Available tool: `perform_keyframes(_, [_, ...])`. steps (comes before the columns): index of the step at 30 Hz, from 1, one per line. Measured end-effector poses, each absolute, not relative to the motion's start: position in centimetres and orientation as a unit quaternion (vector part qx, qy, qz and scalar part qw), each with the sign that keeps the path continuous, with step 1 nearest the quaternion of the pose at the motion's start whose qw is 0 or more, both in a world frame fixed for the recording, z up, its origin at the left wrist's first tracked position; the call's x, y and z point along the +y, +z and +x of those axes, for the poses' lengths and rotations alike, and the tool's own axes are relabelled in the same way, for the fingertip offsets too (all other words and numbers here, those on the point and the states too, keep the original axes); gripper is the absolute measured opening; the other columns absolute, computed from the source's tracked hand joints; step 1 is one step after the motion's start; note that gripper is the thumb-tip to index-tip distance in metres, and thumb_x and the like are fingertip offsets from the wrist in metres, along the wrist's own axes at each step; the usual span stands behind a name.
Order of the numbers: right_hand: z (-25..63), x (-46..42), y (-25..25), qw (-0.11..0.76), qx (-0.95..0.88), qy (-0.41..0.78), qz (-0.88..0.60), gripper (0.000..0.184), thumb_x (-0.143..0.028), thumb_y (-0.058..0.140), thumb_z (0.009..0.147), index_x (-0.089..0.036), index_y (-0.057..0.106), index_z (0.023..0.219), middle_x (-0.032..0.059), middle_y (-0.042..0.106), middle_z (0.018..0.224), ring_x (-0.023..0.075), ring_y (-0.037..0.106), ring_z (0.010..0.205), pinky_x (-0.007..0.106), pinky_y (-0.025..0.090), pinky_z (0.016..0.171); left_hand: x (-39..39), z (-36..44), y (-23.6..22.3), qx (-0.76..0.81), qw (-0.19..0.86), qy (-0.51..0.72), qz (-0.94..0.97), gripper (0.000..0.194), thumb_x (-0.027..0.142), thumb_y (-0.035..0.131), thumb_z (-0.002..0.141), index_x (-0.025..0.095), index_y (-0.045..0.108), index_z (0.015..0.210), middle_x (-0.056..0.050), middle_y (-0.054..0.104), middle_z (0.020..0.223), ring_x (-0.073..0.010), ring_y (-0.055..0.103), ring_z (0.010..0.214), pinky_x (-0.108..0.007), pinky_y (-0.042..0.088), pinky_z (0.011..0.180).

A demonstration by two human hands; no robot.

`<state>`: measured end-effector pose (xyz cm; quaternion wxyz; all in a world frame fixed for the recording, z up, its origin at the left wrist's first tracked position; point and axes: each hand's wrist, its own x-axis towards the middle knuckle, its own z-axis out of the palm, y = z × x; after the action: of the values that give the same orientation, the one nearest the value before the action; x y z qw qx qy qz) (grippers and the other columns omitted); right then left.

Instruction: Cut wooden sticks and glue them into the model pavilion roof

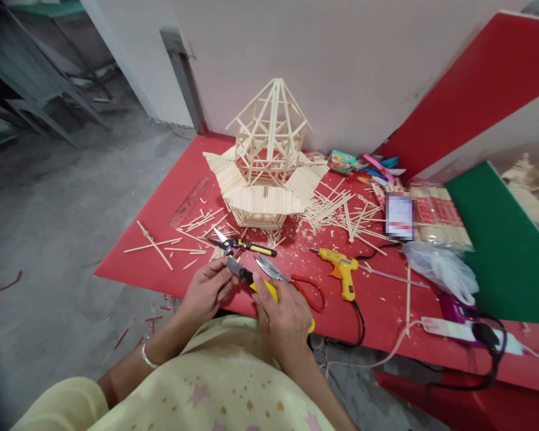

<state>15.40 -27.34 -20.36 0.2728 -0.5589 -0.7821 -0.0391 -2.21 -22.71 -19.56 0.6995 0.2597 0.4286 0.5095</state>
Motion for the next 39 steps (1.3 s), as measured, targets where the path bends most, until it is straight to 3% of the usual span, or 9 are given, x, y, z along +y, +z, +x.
perform_keyframes(5, [15.7, -28.5, -20.6, 0.271, -0.781, -0.03, -0.562, 0.048, -0.025, 0.059, 0.09, -0.031, 0.053, 0.138, 0.0089, 0.065, 0.103, 0.0209, 0.059, 0.089, 0.033, 0.045, 0.077, -23.4, -1.9, -18.9, 0.429, 0.705, 0.494, 0.274, 0.028, 0.037, 0.075, 0.076, 0.014, 0.06, 0.075, 0.001, 0.061, 0.058, -0.0003, 0.032, 0.034, -0.016, 0.02, 0.035])
perform_keyframes(17, [16.0, -29.5, -20.7, 0.28, -0.788, -0.047, -0.547, 0.056, -0.029, 0.063, 0.087, -0.036, 0.048, 0.141, 0.0075, 0.065, 0.103, 0.0202, 0.059, 0.085, 0.032, 0.043, 0.076, -24.9, -2.8, -18.9, 0.432, 0.715, 0.473, 0.28, 0.025, 0.037, 0.072, 0.081, 0.014, 0.06, 0.08, 0.002, 0.059, 0.058, -0.0009, 0.031, 0.036, -0.017, 0.018, 0.036])
perform_keyframes(24, [15.7, -29.7, -20.6, 0.309, -0.783, -0.053, -0.537, 0.052, -0.028, 0.062, 0.088, -0.034, 0.051, 0.139, 0.0072, 0.064, 0.1, 0.019, 0.058, 0.085, 0.031, 0.042, 0.077, -25.4, -3.3, -16.9, 0.449, 0.723, 0.443, 0.282, 0.033, 0.039, 0.077, 0.074, 0.014, 0.056, 0.073, 0.004, 0.054, 0.054, -0.0002, 0.03, 0.037, -0.016, 0.017, 0.038])
perform_keyframes(31, [15.3, -31.1, -20.9, 0.343, -0.775, -0.059, -0.528, 0.056, -0.024, 0.068, 0.084, -0.041, 0.053, 0.136, 0.0038, 0.065, 0.094, 0.0168, 0.059, 0.079, 0.031, 0.042, 0.077, -27.3, -6.5, -15.2, 0.453, 0.763, 0.372, 0.274, 0.037, 0.043, 0.078, 0.071, 0.015, 0.055, 0.072, 0.004, 0.051, 0.053, -0.0005, 0.024, 0.037, -0.017, 0.012, 0.037])
perform_keyframes(36, [16.1, -30.3, -20.6, 0.38, -0.704, -0.104, -0.591, 0.048, -0.025, 0.056, 0.092, -0.03, 0.053, 0.139, 0.0085, 0.065, 0.091, 0.0173, 0.059, 0.073, 0.027, 0.042, 0.066, -28.9, -9.8, -16.1, 0.507, 0.725, 0.373, 0.278, 0.031, 0.044, 0.074, 0.076, 0.015, 0.063, 0.081, 0.006, 0.044, 0.05, -0.0018, 0.025, 0.038, -0.018, 0.012, 0.038])
perform_keyframes(39, [15.6, -29.8, -20.0, 0.384, -0.751, -0.048, -0.535, 0.053, -0.022, 0.059, 0.091, -0.031, 0.048, 0.142, 0.0078, 0.065, 0.094, 0.0169, 0.06, 0.078, 0.026, 0.044, 0.069, -29.0, -9.7, -17.5, 0.498, 0.726, 0.385, 0.275, 0.029, 0.041, 0.074, 0.078, 0.015, 0.064, 0.085, 0.004, 0.051, 0.055, -0.0017, 0.028, 0.037, -0.019, 0.014, 0.038])
